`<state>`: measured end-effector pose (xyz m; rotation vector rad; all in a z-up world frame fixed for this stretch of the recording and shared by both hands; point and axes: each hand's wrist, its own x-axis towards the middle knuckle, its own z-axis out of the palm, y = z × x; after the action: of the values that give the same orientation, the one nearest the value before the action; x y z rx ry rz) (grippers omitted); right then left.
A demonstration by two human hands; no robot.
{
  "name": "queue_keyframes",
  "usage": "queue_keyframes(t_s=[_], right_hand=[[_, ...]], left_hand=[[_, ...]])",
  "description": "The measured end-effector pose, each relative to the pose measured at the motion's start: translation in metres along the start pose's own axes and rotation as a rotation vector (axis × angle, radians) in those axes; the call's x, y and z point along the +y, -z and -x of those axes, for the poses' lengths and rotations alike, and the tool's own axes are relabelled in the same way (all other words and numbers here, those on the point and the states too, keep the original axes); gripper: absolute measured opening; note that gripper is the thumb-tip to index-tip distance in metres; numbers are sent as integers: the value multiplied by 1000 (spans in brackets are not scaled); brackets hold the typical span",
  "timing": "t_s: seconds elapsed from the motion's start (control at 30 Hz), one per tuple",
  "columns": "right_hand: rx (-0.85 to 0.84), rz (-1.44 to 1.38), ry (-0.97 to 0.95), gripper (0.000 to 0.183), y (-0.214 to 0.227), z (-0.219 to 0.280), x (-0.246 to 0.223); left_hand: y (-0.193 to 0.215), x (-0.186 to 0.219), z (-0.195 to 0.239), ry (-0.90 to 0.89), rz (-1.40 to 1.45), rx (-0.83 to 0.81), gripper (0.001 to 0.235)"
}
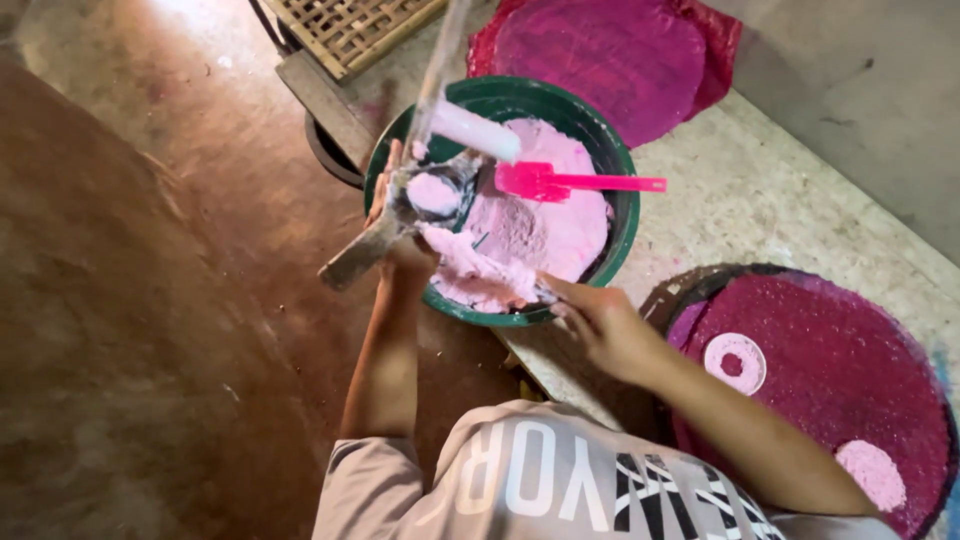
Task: The person scoops pink dough from a green bucket using a wooden tool and a pink spatula, then presses it into a circular mold on a purple tray to form round discs. The person repeatedly scrapes the tool clean and continues shaping more discs.
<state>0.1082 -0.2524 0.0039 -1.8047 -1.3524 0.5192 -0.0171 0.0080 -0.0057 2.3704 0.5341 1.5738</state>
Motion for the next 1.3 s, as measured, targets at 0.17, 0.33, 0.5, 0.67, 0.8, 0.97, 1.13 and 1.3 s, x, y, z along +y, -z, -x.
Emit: queue_keyframes(t_s=[0.17,0.33,0.5,0.67,0.8,0.97,1.13,1.3], right_hand=[[64,-75,-158,47,13,-17,8],[71,-12,-30,49,-15,-13,1],[-70,-161,-221,43,17,-10,21],[-153,-202,-291,38,49,-40,29],[-176,-134,-220,39,56,-45,9],[-110,-293,-329,42,88,-29,-12],[-64,-7,-198,55,90,-22,-5],[-125,286,100,73,43,-47,16]], left_hand=[[-17,27,1,-28,-398,-45,55],[-11,23,-10,138,-318,-142,64],[2,14,-13,172,-279,-191,75],[-1,13,1,64,-272,-182,69],[-8,-1,11,-41,-526,-221,66],[1,-37,17,50,-576,-313,60],[22,-74,18,273,-26,-200,49],[40,-63,37,603,920,-104,39]])
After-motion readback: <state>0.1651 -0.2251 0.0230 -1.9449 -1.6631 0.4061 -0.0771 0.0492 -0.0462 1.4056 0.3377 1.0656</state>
